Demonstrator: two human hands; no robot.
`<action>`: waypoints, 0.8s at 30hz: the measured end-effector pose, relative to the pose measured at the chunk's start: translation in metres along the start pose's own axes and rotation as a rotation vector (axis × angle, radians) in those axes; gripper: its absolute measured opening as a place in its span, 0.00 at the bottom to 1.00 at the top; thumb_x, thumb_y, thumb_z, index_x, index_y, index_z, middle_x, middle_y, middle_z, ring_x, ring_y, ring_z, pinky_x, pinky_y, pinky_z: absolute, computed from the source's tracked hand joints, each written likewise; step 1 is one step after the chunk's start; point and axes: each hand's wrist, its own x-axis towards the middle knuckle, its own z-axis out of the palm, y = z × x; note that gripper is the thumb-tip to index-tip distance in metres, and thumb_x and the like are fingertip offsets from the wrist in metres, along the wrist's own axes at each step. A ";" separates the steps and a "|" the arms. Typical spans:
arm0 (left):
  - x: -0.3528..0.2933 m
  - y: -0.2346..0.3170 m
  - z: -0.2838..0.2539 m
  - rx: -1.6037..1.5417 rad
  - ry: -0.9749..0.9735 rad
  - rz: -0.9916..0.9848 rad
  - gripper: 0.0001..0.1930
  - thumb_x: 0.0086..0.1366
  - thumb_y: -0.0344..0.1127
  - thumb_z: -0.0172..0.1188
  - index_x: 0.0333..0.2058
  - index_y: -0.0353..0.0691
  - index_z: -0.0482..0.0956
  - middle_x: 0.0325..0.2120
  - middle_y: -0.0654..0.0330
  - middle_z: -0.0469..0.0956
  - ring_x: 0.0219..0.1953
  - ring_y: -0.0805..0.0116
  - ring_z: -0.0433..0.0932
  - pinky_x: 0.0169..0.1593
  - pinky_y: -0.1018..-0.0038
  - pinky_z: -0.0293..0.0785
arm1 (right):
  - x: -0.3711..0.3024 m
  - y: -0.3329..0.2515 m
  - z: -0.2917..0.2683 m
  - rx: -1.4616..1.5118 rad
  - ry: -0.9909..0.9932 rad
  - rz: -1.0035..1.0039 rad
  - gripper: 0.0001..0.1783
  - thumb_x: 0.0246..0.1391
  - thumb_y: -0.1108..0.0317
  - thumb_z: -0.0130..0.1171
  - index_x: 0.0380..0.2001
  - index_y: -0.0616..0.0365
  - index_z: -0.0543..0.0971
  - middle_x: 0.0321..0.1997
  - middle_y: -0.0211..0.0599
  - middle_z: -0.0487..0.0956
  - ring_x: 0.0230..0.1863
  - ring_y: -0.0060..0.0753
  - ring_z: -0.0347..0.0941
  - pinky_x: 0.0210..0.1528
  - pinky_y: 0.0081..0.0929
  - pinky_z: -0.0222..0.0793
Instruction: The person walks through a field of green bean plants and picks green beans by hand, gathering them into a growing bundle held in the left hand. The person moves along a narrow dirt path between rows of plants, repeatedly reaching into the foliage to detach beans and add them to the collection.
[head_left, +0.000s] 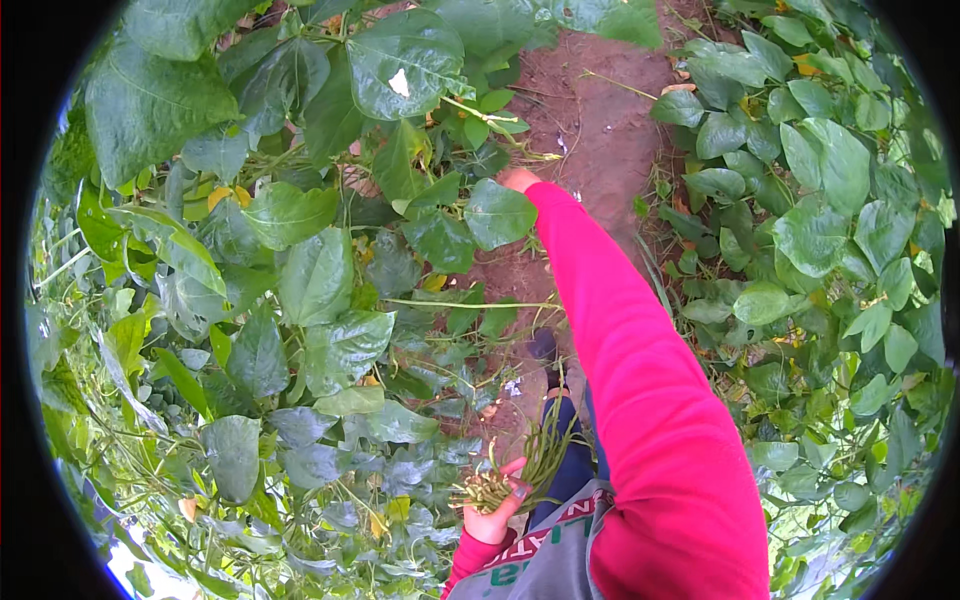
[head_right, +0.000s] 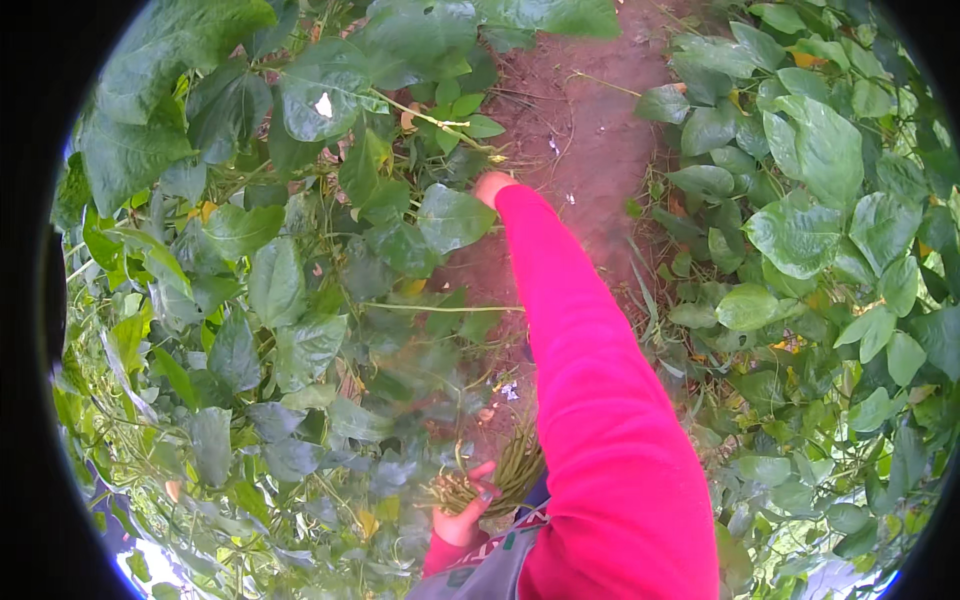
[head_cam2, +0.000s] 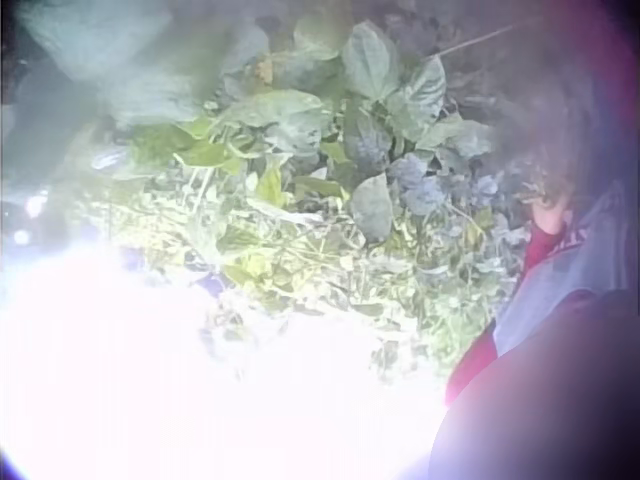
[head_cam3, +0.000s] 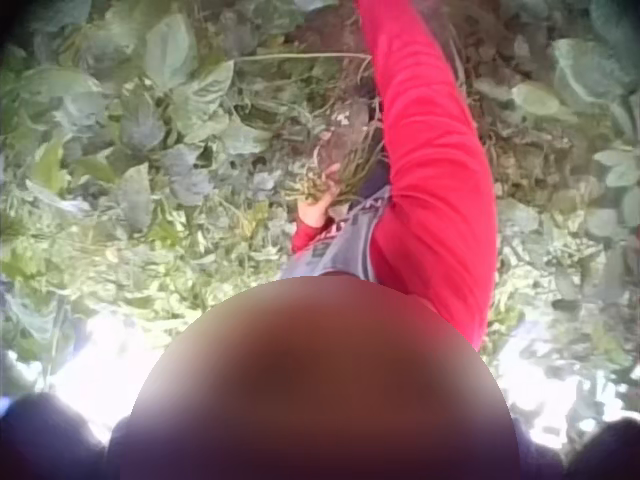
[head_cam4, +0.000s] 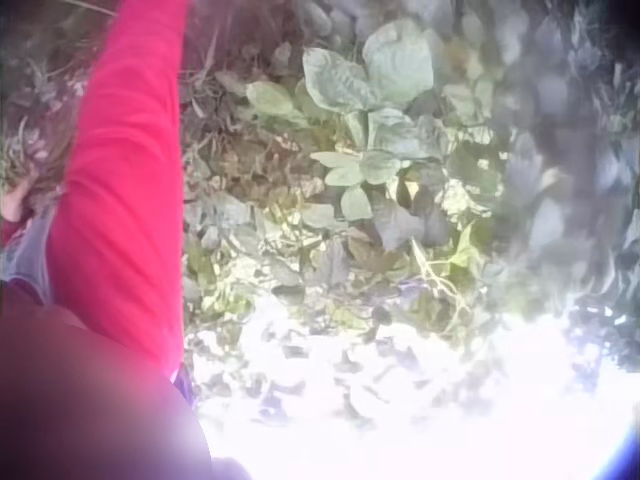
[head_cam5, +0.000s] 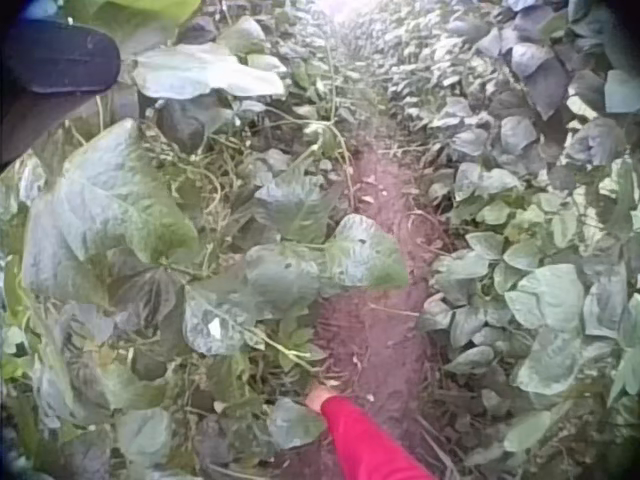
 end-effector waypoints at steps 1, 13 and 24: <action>-0.004 -0.006 -0.004 -0.019 0.021 -0.004 0.06 0.58 0.21 0.61 0.35 0.31 0.77 0.48 0.44 0.76 0.39 0.68 0.80 0.45 0.71 0.76 | -0.011 -0.017 0.005 0.266 -0.053 0.074 0.16 0.51 0.63 0.57 0.41 0.60 0.82 0.44 0.41 0.83 0.45 0.45 0.79 0.49 0.41 0.73; -0.012 0.034 0.022 0.012 -0.052 0.073 0.06 0.57 0.20 0.62 0.33 0.31 0.76 0.48 0.45 0.77 0.37 0.69 0.80 0.44 0.72 0.77 | -0.121 -0.022 -0.090 1.281 -0.446 0.199 0.18 0.57 0.67 0.56 0.51 0.57 0.76 0.43 0.38 0.82 0.44 0.32 0.79 0.47 0.30 0.72; -0.038 0.075 0.038 0.012 -0.105 0.199 0.09 0.57 0.20 0.62 0.38 0.29 0.77 0.45 0.47 0.78 0.35 0.71 0.79 0.43 0.73 0.77 | -0.153 -0.052 -0.165 0.804 -0.491 0.329 0.11 0.50 0.69 0.62 0.39 0.53 0.82 0.24 0.26 0.79 0.18 0.21 0.69 0.22 0.25 0.70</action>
